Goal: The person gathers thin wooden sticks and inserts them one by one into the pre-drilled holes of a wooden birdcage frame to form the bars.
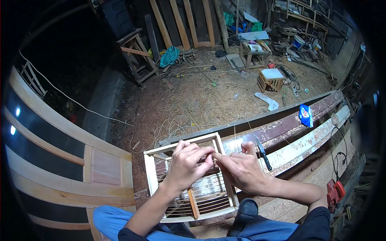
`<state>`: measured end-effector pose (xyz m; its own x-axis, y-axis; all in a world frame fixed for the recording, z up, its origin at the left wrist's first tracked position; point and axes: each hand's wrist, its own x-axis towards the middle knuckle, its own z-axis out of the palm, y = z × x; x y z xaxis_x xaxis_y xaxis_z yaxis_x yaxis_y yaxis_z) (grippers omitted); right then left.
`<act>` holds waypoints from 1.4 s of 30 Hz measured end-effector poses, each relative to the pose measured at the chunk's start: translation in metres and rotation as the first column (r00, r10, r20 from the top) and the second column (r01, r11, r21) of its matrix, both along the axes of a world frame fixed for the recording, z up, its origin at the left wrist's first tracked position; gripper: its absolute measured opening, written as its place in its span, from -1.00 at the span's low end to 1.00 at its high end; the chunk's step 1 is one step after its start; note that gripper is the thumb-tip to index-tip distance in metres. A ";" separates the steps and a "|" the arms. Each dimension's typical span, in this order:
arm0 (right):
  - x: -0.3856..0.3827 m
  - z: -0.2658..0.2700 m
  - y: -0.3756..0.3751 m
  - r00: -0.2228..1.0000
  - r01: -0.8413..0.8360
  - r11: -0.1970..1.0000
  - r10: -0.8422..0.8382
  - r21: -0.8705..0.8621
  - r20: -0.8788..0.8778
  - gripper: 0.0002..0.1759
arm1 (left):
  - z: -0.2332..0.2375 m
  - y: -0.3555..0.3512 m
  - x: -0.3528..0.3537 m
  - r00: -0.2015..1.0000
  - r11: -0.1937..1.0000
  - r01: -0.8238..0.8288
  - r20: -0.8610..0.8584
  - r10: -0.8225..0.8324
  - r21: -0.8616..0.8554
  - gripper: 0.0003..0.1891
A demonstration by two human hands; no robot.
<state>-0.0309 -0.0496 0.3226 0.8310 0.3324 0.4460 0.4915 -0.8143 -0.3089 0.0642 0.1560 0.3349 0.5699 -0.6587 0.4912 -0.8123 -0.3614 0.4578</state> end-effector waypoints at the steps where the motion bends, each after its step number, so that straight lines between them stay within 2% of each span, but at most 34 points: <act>1: 0.000 0.002 0.001 1.000 0.002 1.000 -0.002 -0.009 -0.007 -0.49 | 0.000 0.001 0.001 1.000 1.000 0.000 0.000 0.000 0.001 -0.81; 10: -0.004 0.003 -0.001 0.993 -0.048 0.999 0.045 -0.022 -0.110 -0.36 | 0.006 0.008 0.008 0.999 0.997 -0.009 -0.053 0.013 0.081 -0.78; 12: -0.004 0.003 -0.001 0.992 -0.060 0.998 0.056 -0.036 -0.114 -0.33 | 0.008 0.010 0.010 0.990 0.995 0.018 -0.139 -0.005 0.099 -0.76; 15: -0.004 0.004 -0.002 0.991 -0.066 0.996 0.059 -0.055 -0.124 -0.32 | 0.009 0.013 0.012 0.984 0.994 0.036 -0.179 -0.018 0.099 -0.74; 21: -0.004 0.003 -0.003 0.986 -0.107 0.992 0.098 -0.062 -0.135 -0.38 | 0.018 0.019 0.015 0.971 0.970 0.065 -0.238 -0.007 0.233 -0.73; 22: -0.005 0.003 -0.002 0.986 -0.099 0.994 0.091 -0.052 -0.137 -0.40 | 0.018 0.019 0.015 0.971 0.971 0.063 -0.239 -0.007 0.231 -0.73; 24: -0.006 0.006 -0.001 0.987 -0.093 0.995 0.086 -0.041 -0.139 -0.42 | 0.018 0.019 0.014 0.957 0.989 0.090 -0.285 -0.053 0.119 -0.74; 30: -0.012 0.003 0.002 0.986 -0.144 0.988 0.139 -0.057 -0.094 -0.50 | 0.014 0.018 0.017 0.965 0.998 0.028 -0.260 -0.013 0.054 -0.80; 34: -0.016 0.002 0.001 0.987 -0.161 0.982 0.158 -0.102 -0.037 -0.53 | 0.017 0.017 0.017 0.956 0.995 0.024 -0.294 0.006 0.099 -0.81; 36: -0.017 -0.001 0.002 0.987 -0.158 0.983 0.157 -0.093 -0.021 -0.55 | 0.011 0.017 0.017 0.977 0.996 0.028 -0.215 -0.009 0.088 -0.82; 38: -0.018 -0.006 0.004 0.975 -0.175 0.962 0.200 -0.210 0.100 -0.56 | 0.014 0.016 0.016 0.973 0.995 0.012 -0.231 0.012 0.100 -0.81; 42: -0.021 -0.007 0.012 0.973 -0.208 0.971 0.218 -0.118 0.075 -0.63 | 0.016 0.015 0.015 0.979 0.990 0.002 -0.202 0.026 0.139 -0.83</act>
<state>-0.0516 -0.0376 0.3152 0.6958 0.5481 0.4642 0.6780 -0.7144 -0.1729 0.0797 0.1706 0.3512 0.6567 -0.7045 0.2692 -0.7027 -0.4420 0.5576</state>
